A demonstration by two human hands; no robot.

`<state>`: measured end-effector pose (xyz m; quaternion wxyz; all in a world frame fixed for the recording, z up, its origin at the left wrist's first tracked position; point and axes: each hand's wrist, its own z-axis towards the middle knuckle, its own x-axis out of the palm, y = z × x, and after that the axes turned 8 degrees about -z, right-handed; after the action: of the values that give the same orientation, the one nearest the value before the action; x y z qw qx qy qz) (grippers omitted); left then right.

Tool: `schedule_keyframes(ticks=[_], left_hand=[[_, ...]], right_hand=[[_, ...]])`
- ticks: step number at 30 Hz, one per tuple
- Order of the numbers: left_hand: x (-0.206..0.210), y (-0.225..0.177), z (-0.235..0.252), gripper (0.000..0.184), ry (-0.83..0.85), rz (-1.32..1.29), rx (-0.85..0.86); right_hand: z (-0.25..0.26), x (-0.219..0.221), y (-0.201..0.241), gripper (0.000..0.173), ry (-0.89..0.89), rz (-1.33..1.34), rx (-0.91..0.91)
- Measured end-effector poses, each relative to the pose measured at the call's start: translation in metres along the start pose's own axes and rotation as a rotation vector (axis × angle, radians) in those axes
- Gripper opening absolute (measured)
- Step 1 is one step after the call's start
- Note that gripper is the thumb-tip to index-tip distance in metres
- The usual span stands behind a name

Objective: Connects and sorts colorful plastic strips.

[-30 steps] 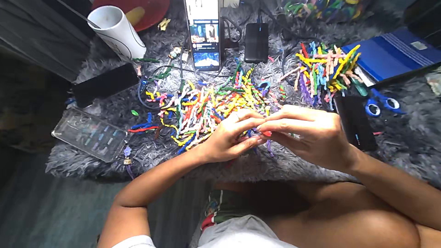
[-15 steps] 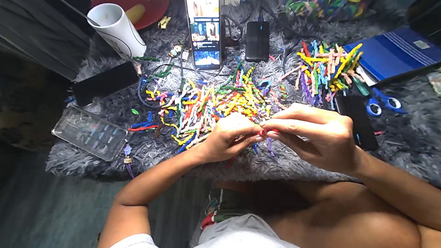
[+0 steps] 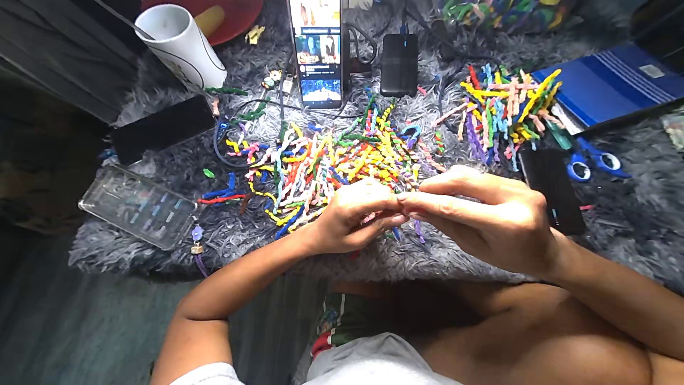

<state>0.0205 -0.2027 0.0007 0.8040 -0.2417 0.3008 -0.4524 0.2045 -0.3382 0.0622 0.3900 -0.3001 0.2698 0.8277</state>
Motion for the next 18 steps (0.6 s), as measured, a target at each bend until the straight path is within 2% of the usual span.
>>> schedule_keyframes(ticks=[4, 9, 15, 18], left_hand=[[0.0, 0.0, 0.0, 0.015, -0.017, 0.004, 0.018], [0.002, -0.003, 0.001, 0.016, -0.034, -0.039, -0.011], [0.002, -0.009, 0.001, 0.011, -0.13, -0.334, -0.236], [0.0, -0.012, 0.002, 0.009, -0.177, -0.452, -0.327]], right_hand=[[0.0, 0.001, 0.001, 0.014, -0.057, 0.03, 0.009], [-0.005, 0.002, 0.002, 0.009, -0.124, -0.143, -0.05], [-0.01, 0.011, 0.006, 0.013, -0.098, -0.251, -0.138], [-0.008, 0.015, 0.005, 0.014, -0.083, -0.196, -0.101]])
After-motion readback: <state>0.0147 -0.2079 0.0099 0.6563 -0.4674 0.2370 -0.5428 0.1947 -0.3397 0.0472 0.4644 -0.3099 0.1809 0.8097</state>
